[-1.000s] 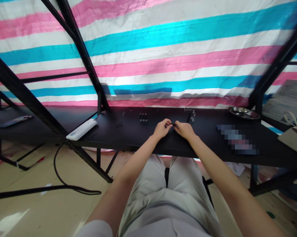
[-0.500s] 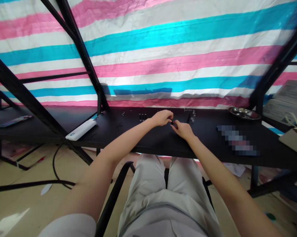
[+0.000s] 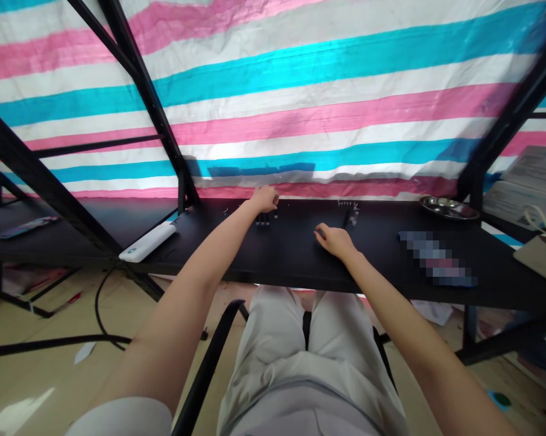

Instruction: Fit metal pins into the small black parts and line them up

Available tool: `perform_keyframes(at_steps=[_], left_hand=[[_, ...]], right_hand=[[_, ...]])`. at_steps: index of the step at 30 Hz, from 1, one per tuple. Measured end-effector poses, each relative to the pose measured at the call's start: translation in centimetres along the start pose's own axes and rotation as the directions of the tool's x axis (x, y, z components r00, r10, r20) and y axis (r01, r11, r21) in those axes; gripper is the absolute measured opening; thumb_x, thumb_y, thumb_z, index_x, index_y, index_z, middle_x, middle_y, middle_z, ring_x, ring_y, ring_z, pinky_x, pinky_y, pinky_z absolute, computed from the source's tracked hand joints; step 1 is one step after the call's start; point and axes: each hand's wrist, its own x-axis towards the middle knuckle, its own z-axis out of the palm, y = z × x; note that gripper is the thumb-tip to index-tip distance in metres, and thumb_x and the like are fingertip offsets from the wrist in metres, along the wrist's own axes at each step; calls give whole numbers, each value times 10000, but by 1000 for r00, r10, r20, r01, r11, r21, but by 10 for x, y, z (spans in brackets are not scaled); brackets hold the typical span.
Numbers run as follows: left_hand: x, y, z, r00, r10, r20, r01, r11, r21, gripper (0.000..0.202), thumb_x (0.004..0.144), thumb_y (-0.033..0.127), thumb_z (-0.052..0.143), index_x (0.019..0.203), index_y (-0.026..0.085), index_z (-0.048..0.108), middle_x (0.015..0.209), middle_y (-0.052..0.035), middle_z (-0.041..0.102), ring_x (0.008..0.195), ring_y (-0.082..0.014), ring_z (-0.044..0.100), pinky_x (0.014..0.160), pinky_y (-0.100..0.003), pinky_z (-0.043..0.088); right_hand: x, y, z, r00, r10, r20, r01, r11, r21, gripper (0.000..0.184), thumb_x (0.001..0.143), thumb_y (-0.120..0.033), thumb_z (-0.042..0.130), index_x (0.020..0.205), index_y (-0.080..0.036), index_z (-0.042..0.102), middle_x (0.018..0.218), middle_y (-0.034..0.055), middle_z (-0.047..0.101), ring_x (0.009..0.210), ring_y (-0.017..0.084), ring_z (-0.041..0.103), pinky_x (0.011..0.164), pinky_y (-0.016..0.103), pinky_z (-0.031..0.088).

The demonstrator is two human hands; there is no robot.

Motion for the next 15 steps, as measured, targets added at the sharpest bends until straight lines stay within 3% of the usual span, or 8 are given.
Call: perform_keyframes(at_steps=[9,15], left_hand=[[0,-11,21,1000,-16,25,16,1000,6,129,682,206,679,810,186,675,1004,-74,629,1033,-257,504,916,-425,336],[-1,-11,25,999,-30,25,30,1000,-4,133,695,223,670,822,187,681,986,-71,630,1067,-264,490,958,-449,301]], right_hand=[[0,0,-1,1000,-9,12,9,1000,-1,279,902,-353,375,1042,-208,569,799,41,691,703,178,635,563,253,314],[-1,0,-1,1000,-21,-6,21,1000,-15,267,900,-339,375,1032,-210,569,783,37,690,686,180,635,549,255,298]])
